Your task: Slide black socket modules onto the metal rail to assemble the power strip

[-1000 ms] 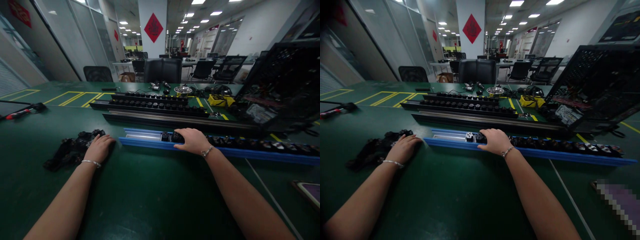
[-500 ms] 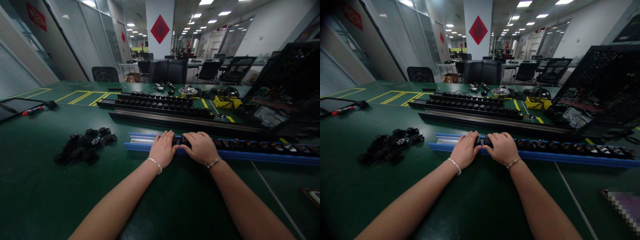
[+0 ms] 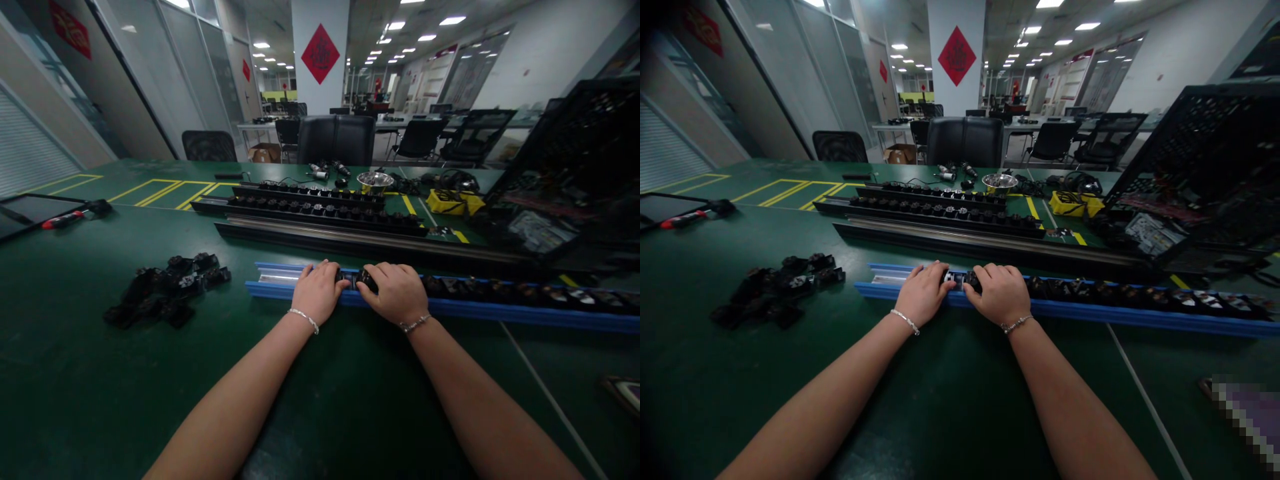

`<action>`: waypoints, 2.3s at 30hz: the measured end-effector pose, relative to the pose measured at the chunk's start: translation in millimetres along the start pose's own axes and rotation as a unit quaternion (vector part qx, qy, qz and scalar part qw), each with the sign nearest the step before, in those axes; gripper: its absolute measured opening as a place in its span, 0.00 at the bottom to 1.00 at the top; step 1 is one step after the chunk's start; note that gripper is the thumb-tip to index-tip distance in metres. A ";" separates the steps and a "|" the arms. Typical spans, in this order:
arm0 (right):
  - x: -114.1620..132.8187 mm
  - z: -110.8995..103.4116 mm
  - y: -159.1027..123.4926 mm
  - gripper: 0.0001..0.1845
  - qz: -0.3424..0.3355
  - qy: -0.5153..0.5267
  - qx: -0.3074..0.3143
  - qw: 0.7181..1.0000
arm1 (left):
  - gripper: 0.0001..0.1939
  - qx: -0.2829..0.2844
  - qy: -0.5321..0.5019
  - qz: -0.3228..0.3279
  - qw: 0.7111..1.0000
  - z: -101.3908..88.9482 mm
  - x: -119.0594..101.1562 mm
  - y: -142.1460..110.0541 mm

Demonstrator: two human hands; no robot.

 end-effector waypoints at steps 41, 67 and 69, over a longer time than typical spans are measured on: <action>-3.0 2.3 5.5 0.22 0.012 -0.019 -0.002 1.000 | 0.16 0.045 0.019 -0.023 0.999 -26.9 72.9 0.5; -3.8 4.5 6.2 0.24 0.028 -0.013 0.006 1.000 | 0.19 0.041 0.038 -0.078 0.995 -39.5 120.7 -7.2; -3.8 4.9 6.3 0.24 0.029 -0.012 0.002 1.000 | 0.20 0.031 0.027 -0.083 0.996 -37.7 122.4 -7.6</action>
Point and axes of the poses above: each hand's wrist, its own y-axis towards the middle knuckle, its own z-axis out of the palm, x = y × z, the point moved 4 cm from there along y, towards the middle knuckle, and after that the axes turned 2 degrees about -x, right-handed, at the moved point
